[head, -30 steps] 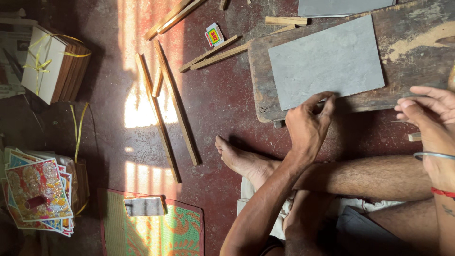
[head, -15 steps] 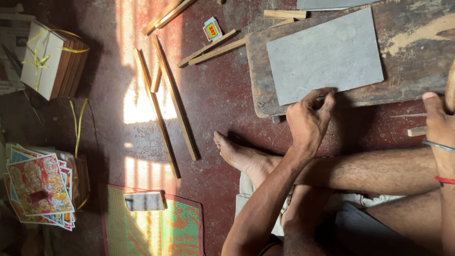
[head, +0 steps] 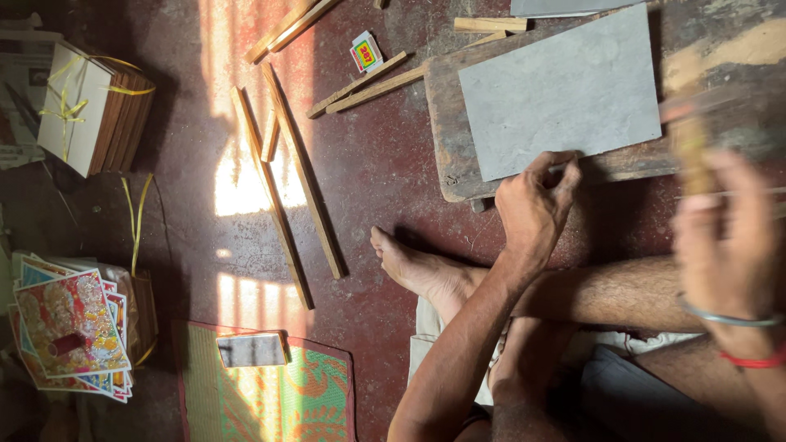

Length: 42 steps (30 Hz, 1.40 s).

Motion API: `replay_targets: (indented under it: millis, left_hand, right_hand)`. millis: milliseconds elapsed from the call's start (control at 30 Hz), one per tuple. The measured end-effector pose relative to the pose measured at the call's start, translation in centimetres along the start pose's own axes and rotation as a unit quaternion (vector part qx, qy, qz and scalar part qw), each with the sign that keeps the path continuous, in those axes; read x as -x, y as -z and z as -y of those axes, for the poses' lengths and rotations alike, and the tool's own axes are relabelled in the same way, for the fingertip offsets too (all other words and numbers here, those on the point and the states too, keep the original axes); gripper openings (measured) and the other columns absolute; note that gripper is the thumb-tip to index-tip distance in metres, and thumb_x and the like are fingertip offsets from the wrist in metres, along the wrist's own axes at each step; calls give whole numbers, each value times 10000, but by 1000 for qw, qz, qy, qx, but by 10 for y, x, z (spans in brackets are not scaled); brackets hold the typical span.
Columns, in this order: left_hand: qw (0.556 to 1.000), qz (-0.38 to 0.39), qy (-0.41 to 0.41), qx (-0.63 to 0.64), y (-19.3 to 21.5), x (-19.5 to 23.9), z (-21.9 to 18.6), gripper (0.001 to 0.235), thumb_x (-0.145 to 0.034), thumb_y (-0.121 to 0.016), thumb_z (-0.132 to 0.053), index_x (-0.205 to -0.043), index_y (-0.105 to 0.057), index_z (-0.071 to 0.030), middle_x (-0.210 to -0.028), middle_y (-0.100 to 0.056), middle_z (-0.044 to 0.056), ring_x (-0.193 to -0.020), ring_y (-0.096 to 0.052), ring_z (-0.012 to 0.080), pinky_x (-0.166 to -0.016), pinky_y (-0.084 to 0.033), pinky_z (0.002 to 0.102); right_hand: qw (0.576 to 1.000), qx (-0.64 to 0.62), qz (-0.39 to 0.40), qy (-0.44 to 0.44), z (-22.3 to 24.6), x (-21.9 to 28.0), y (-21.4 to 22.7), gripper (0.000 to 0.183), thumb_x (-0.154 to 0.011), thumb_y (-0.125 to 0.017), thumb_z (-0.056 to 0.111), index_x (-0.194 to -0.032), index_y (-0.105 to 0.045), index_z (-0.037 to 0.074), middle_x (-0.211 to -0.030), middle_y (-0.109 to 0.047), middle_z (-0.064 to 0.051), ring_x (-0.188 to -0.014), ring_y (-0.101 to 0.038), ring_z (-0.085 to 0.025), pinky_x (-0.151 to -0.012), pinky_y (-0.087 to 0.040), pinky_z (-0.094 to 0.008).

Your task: The person sits on the floor and assembles small wooden frames by placing thin wooden sticks along the edges of a flat board and hammering nails into them. The person repeatedly picks up sticks, positions them, and uses a hammer to secure them.

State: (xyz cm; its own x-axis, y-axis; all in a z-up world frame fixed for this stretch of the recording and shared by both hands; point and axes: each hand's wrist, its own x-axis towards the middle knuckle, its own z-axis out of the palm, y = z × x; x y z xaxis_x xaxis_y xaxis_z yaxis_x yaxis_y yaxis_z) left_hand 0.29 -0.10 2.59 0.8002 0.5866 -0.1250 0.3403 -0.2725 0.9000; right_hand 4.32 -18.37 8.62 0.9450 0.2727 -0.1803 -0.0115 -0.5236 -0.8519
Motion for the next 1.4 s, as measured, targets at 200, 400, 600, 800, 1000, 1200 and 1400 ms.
replay_targets:
  millis: [200,400,600,800,1000,1200,1400]
  left_hand:
    - [997,20,68,32,1,0,-4,229,-1002,-682,-283,-1138,-757,-115,-865,-785,105,-540,-697,135,-444,-527,300]
    - [999,0,26,34,0,2,-2,245,-1005,-698,-283,-1143,-763,-91,-817,-782,119,-559,-688,106,-512,-537,267]
    - [999,15,39,27,5,1,-6,240,-998,-699,-282,-1132,-759,-93,-809,-775,122,-495,-651,110,-470,-510,284]
    - [999,12,36,18,5,2,-7,243,-1000,-701,-282,-1142,-760,-94,-740,-772,110,-508,-649,118,-511,-518,293]
    - [1000,-5,9,29,3,3,-3,240,-999,-708,-290,-1132,-761,-97,-844,-778,116,-569,-695,117,-545,-551,287]
    - [998,28,58,3,-1,0,2,246,-1000,-693,-300,-1126,-756,-99,-826,-782,103,-489,-650,123,-433,-508,306]
    - [999,11,18,39,-3,2,5,263,-1019,-683,-311,-1146,-754,-93,-847,-786,106,-499,-629,68,-474,-518,283]
  right_hand:
    - [994,75,61,46,-8,14,-23,520,-1126,-504,332,-1582,-489,82,-787,-598,-53,-687,-578,-128,-626,-485,-314]
    - [992,84,77,57,-29,10,-25,544,-1115,-476,376,-1580,-484,95,-777,-594,-44,-694,-599,-134,-623,-499,-308]
    - [994,45,85,59,-35,6,-22,559,-1131,-444,407,-1602,-450,105,-772,-558,-53,-638,-549,-136,-534,-479,-314]
    - [988,112,99,34,-32,7,-23,527,-1110,-429,359,-1574,-465,111,-775,-610,-49,-610,-584,-135,-516,-486,-299]
    - [992,50,71,96,-35,5,-20,547,-1144,-431,404,-1576,-448,68,-789,-565,-56,-636,-550,-130,-529,-472,-308]
    - [988,102,109,34,-41,5,-23,534,-1111,-440,333,-1590,-466,97,-735,-572,-58,-564,-544,-141,-479,-460,-316]
    - [990,76,76,87,-37,10,-23,515,-1153,-460,338,-1590,-461,66,-755,-574,-52,-605,-553,-129,-541,-465,-316]
